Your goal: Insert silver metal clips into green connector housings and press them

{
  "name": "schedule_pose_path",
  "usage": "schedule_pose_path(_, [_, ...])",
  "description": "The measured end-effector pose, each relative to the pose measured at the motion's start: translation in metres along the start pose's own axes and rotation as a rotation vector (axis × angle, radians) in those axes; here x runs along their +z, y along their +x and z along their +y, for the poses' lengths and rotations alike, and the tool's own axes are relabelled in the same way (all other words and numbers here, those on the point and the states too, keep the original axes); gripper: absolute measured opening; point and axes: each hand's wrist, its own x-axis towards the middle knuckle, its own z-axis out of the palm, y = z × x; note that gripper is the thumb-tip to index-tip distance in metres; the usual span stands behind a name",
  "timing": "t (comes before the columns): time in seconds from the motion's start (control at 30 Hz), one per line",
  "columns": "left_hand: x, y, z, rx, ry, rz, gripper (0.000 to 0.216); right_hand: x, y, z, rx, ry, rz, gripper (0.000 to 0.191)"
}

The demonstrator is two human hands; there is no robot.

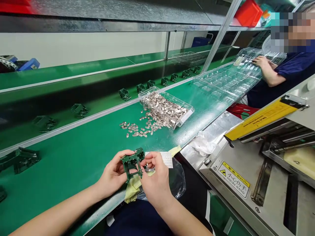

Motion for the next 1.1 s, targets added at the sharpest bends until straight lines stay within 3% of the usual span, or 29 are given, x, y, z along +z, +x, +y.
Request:
schedule_pose_path(0.27, [0.007, -0.005, -0.002, 0.067, 0.156, 0.088, 0.026, 0.004, -0.006, 0.006, 0.049, 0.037, 0.047, 0.023])
schedule_pose_path(0.4, [0.011, -0.007, 0.0, 0.032, 0.166, 0.154, 0.025, 0.006, -0.006, 0.008, 0.166, 0.239, 0.025, 0.024])
schedule_pose_path(0.6, [0.015, -0.009, 0.001, -0.004, 0.169, 0.152, 0.027, 0.006, -0.004, 0.008, 0.342, 0.492, -0.011, 0.031])
schedule_pose_path(0.87, [0.031, -0.01, 0.008, -0.049, 0.205, 0.088, 0.032, -0.003, -0.013, 0.012, 0.401, 0.614, 0.063, 0.04])
schedule_pose_path(1.0, [0.039, 0.006, 0.006, -0.067, 0.252, -0.024, 0.033, -0.024, -0.021, 0.021, 0.363, 0.551, 0.106, 0.035])
schedule_pose_path(1.1, [0.045, 0.035, -0.006, -0.029, 0.312, 0.033, 0.035, -0.042, -0.033, 0.041, 0.367, 0.45, 0.197, 0.028])
